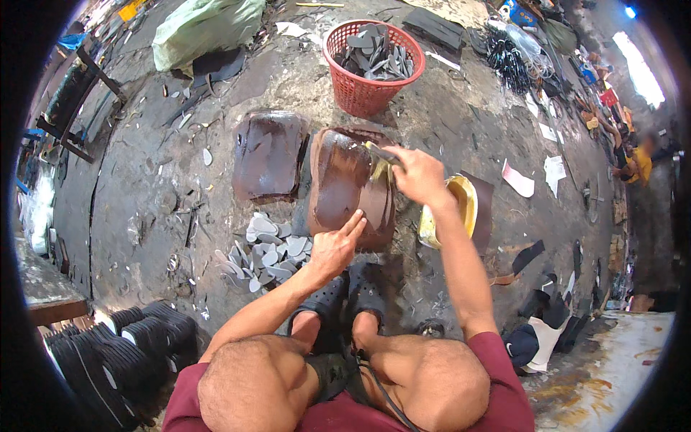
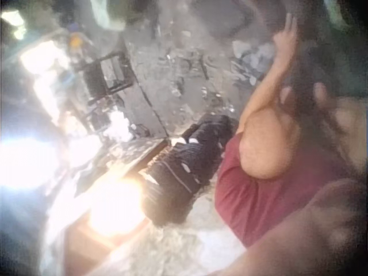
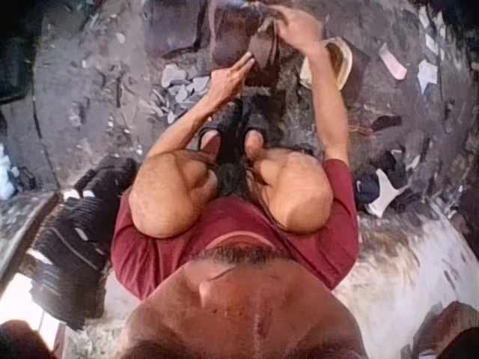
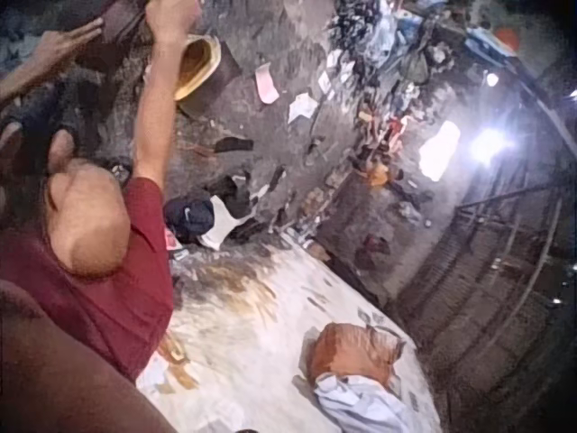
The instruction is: The person applies a yellowish adhesive to a brown shoe sole using a brush. They repeatedly dip the brush into a container and spread the glue across the sole surface, then set the sole aside.
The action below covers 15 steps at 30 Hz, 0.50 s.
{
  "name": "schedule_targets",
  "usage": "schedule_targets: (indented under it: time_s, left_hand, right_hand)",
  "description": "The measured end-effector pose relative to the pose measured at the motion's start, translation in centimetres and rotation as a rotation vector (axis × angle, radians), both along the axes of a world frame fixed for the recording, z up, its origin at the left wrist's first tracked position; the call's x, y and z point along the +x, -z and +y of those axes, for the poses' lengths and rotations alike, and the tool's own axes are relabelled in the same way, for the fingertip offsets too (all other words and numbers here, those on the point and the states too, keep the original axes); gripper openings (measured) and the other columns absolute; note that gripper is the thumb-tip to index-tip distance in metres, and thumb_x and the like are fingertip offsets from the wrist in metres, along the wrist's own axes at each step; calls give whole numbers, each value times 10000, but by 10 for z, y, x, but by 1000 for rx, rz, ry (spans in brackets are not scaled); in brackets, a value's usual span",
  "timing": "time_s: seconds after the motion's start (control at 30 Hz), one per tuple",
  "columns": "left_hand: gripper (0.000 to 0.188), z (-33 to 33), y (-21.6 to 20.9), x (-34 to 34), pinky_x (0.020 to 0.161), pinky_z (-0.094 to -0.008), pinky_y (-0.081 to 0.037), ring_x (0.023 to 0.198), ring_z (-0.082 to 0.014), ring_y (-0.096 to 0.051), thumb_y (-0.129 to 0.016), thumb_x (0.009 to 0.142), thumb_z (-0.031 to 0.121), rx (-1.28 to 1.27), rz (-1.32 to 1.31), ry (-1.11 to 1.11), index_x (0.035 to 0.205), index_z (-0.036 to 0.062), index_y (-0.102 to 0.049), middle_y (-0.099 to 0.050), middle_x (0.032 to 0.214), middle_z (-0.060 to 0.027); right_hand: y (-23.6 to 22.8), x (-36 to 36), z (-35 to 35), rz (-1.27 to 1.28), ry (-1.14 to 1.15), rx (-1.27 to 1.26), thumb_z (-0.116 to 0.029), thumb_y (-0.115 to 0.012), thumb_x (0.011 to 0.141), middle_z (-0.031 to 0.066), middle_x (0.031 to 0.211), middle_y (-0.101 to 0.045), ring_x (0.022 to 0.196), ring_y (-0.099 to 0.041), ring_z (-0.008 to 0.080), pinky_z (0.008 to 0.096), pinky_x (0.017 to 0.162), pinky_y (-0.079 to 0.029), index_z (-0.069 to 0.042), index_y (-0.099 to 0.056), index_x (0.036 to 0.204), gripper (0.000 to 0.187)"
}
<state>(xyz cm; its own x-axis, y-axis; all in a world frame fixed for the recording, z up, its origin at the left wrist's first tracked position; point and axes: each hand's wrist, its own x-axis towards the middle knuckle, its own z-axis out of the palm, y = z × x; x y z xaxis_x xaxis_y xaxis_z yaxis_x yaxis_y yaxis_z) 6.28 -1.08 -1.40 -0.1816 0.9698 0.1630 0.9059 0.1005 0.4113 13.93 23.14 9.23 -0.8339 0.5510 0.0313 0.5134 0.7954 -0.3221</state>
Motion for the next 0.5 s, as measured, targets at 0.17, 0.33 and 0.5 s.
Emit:
schedule_targets:
  time_s: [0.17,0.33,0.5]
  left_hand:
    - [671,-12,4,-8,566,-397,-580,702,-275,-730,-609,778,12,39,54,-28,1442,46,-515,-418,1602,-121]
    - [694,-4,-11,-1,570,-404,-576,713,-284,-731,-623,762,-2,-26,-4,17,1445,40,-505,-423,1595,-132]
    - [608,-16,-10,-6,617,-416,-587,763,-316,-732,-617,809,-14,-32,-150,-20,1400,125,-583,-502,1542,-88]
  right_hand:
    - [1,-5,-69,-221,-371,98,-176,-654,776,109,1034,-742,976,-704,322,482,814,-582,-209,-712,1185,414]
    - [5,-58,40,-38,-6,66,-258,-672,886,145,1048,-748,972,-718,367,504,813,-575,-265,-661,1274,388]
    - [16,-41,9,-136,-151,-54,-190,-664,860,129,1029,-759,962,-726,360,505,828,-573,-345,-713,1228,403]
